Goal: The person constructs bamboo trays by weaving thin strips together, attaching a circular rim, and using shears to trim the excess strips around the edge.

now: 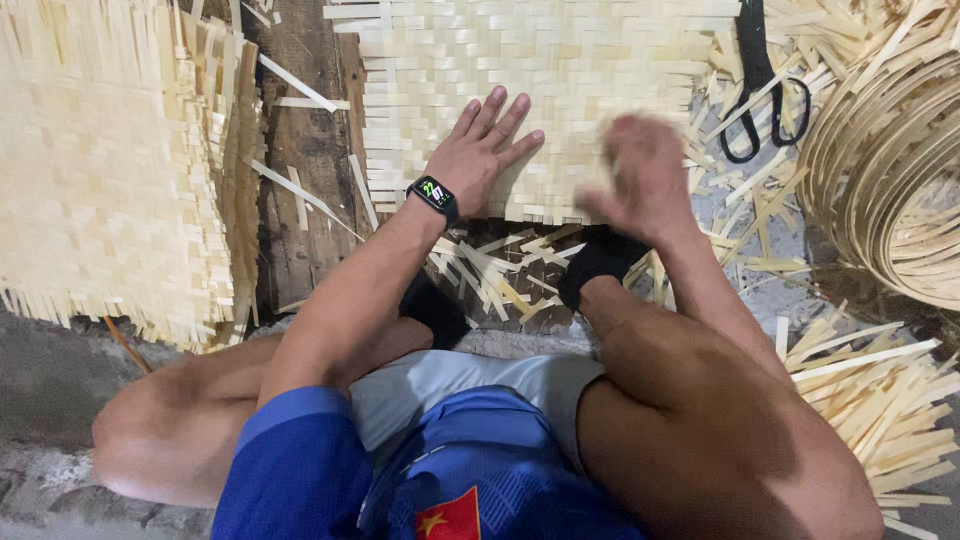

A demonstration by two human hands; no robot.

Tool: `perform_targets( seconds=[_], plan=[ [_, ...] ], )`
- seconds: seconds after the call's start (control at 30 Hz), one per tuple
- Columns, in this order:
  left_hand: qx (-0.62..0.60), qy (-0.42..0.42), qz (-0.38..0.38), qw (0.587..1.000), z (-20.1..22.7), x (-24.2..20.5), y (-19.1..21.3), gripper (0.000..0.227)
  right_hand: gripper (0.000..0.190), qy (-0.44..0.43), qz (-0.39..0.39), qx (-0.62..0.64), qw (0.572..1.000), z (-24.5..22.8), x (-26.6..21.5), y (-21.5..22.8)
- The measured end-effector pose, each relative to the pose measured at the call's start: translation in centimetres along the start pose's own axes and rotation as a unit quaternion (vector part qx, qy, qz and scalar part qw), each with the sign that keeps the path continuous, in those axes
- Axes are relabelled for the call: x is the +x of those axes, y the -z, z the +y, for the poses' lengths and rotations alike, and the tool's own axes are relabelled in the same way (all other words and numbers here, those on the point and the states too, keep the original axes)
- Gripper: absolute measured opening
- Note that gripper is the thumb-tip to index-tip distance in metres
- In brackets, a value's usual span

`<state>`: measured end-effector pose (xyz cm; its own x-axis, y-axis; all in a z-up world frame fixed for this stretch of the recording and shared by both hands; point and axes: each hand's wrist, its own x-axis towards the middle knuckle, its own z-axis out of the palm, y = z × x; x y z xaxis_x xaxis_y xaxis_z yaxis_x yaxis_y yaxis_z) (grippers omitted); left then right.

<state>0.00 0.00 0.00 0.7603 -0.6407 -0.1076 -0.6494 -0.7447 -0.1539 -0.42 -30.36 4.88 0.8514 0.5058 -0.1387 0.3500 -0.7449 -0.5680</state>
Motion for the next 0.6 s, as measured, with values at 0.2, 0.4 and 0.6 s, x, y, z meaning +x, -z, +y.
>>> perform_targets(
  seconds=[0.2, 0.4, 0.6],
  plan=[
    [-0.217, 0.03, -0.173, 0.96, -0.4, 0.6, 5.8, 0.13, 0.074, 0.086, 0.037, -0.08, 0.992, -4.0, -0.9, 0.6],
    [-0.165, -0.001, 0.0, 0.986, -1.0, 0.3, 4.3, 0.114, 0.061, 0.103, 0.072, -0.098, 0.987, -3.6, -0.5, 0.1],
    [-0.273, 0.051, -0.096, 0.956, -0.3, 0.7, 4.7, 0.1, 0.05, -0.022, 0.277, 0.018, 0.96, 2.6, -5.3, 1.4]
  ],
)
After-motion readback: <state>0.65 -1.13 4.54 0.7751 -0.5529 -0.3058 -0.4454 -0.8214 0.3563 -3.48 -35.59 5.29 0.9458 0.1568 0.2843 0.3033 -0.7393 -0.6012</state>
